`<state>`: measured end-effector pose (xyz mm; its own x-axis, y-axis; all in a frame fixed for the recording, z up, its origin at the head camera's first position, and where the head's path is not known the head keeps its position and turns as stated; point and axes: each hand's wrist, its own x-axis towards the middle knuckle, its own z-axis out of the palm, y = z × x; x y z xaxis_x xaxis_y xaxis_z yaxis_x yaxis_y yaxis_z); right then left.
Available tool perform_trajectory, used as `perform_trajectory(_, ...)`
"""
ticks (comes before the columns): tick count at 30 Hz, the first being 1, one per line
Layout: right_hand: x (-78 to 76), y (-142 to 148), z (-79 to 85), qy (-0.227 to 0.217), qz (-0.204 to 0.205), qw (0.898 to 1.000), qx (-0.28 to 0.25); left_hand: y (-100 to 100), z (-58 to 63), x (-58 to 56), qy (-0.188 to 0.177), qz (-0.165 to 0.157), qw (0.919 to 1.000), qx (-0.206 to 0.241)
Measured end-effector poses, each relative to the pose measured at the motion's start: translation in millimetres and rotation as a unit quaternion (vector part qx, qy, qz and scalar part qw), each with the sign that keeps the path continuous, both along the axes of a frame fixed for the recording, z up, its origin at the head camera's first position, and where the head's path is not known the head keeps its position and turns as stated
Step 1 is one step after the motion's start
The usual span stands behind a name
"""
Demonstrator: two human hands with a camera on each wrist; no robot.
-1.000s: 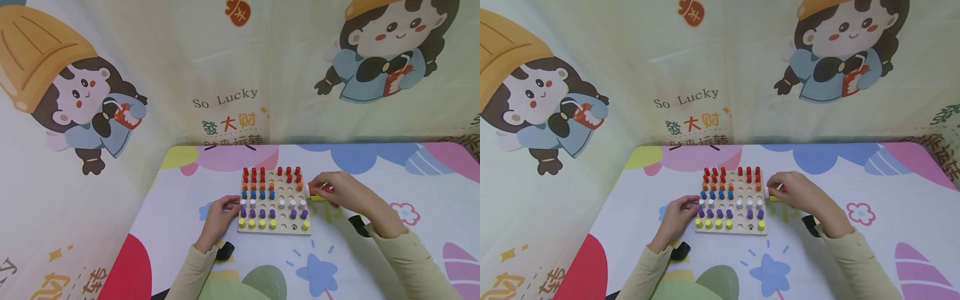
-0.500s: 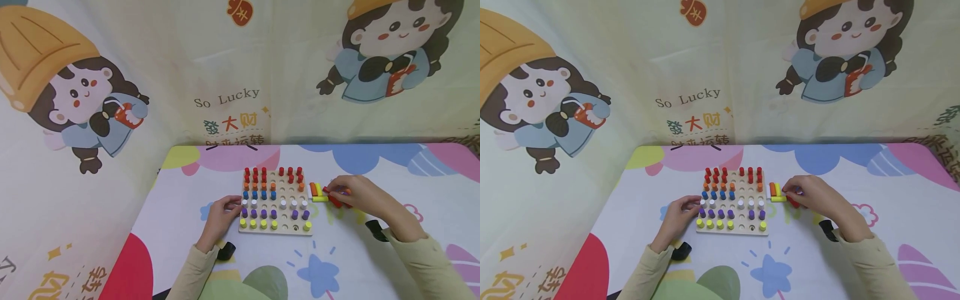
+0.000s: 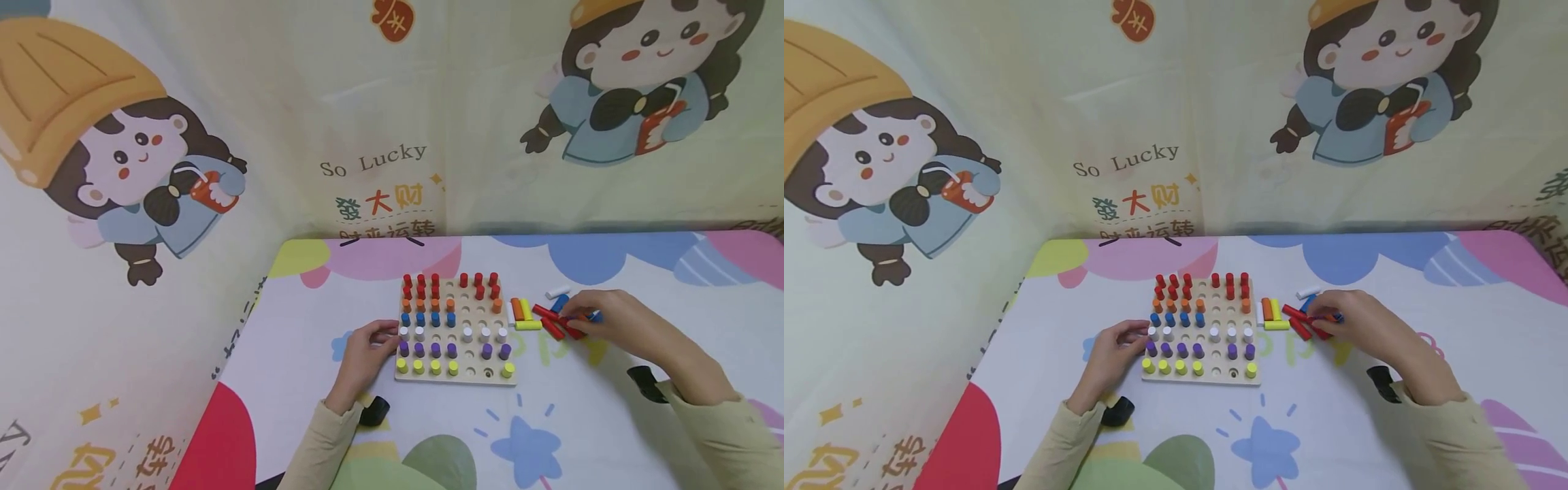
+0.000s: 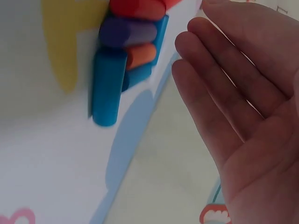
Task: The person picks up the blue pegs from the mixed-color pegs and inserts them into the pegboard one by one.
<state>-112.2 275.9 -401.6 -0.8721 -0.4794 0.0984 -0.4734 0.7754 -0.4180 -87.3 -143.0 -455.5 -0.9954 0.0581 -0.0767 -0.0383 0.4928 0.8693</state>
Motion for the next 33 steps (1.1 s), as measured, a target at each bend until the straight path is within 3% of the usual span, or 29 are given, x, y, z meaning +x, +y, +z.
perform_trajectory(15, -0.5, 25.2, -5.8, -0.004, -0.013, 1.0, 0.025, 1.1, 0.2, -1.1, -0.01, 0.003, 0.9999, -0.006)
perform_trajectory(21, -0.5, 31.0, -10.2, 0.014, -0.009, 1.0, 0.024, 0.9, 0.0, -2.0, -0.002, 0.0, 1.0, -0.006)
perform_trajectory(33, -6.4, 32.1, -11.9, -0.023, -0.012, 0.999, 0.048, 0.7, 0.1, -2.0, -0.002, 0.002, 1.0, -0.005)
